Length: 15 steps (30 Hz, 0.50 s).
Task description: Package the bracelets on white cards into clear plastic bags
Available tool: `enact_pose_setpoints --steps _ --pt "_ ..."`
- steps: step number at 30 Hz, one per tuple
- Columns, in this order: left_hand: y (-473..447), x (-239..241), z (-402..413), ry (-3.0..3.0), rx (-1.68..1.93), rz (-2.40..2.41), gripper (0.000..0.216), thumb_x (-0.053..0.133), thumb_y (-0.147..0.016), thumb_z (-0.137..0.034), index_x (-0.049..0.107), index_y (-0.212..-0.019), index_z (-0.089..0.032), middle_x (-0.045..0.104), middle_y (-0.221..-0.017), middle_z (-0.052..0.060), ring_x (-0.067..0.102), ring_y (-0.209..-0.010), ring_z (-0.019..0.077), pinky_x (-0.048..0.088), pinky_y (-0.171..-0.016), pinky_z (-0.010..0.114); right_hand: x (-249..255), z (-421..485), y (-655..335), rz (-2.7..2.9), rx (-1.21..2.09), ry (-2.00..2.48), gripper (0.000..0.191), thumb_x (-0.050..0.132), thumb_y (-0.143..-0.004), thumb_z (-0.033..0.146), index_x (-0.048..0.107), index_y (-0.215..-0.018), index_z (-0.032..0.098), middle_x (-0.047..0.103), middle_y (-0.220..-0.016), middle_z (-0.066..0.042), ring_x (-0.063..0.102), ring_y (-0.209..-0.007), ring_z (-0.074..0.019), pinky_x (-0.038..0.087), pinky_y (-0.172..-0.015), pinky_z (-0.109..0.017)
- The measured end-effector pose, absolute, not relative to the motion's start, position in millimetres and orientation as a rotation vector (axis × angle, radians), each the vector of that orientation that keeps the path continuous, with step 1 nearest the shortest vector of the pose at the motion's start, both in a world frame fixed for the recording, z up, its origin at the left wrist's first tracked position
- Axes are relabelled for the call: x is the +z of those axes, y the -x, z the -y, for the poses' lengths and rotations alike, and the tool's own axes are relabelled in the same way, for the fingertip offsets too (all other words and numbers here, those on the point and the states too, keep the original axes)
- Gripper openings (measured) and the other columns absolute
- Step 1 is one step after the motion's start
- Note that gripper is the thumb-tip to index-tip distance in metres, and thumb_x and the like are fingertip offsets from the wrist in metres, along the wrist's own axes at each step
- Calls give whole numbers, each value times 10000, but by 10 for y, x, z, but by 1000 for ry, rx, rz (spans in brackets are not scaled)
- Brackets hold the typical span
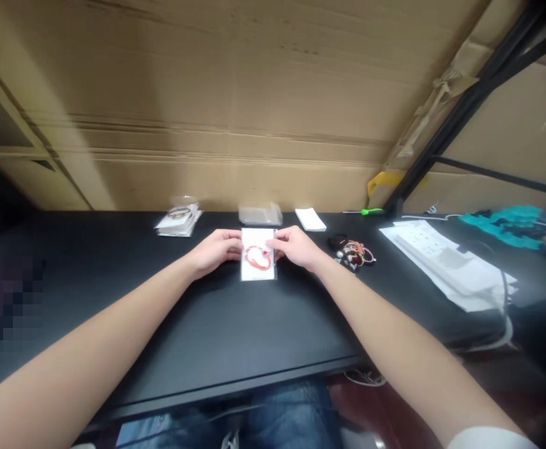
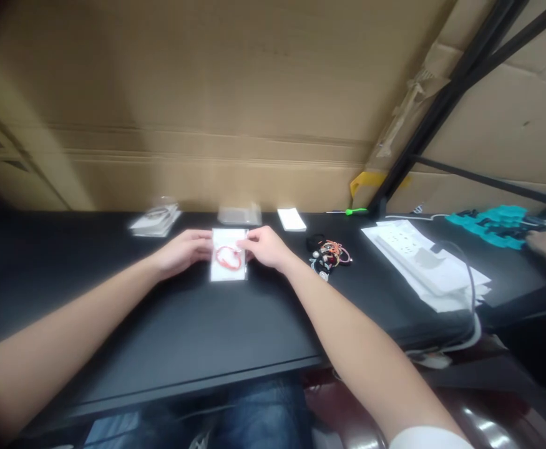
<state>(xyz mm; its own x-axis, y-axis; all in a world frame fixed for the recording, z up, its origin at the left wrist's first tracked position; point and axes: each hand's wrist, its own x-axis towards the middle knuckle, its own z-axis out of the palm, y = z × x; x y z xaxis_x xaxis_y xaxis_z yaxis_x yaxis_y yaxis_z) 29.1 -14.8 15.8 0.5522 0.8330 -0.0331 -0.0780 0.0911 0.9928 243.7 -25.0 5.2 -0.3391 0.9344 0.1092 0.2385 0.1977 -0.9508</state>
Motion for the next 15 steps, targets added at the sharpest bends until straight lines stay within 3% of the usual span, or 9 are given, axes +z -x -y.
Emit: enact_pose_setpoints --steps 4,10,15 --pt "-360 110 155 -1354 859 -861 320 682 -742 -368 695 -907 -94 712 -842 118 666 -769 225 503 -749 361 86 288 -2406 1810 1010 1160 273 616 -772 390 655 -653 147 631 -600 -22 586 -578 -158 468 -570 -271" --pt "-318 150 154 -1323 715 -741 285 701 -667 -207 700 -932 -101 712 -895 118 663 -817 224 490 -836 384 113 298 -2423 1867 1002 1162 253 592 -783 356 630 -637 153 606 -583 -10 561 -561 -150 435 -544 -261" --pt "-315 126 149 -1345 787 -802 218 621 -656 -154 710 -850 -111 707 -792 87 656 -727 193 503 -776 351 107 286 -2430 1878 933 1180 269 580 -788 355 593 -602 162 586 -560 3 538 -534 -142 406 -531 -257"
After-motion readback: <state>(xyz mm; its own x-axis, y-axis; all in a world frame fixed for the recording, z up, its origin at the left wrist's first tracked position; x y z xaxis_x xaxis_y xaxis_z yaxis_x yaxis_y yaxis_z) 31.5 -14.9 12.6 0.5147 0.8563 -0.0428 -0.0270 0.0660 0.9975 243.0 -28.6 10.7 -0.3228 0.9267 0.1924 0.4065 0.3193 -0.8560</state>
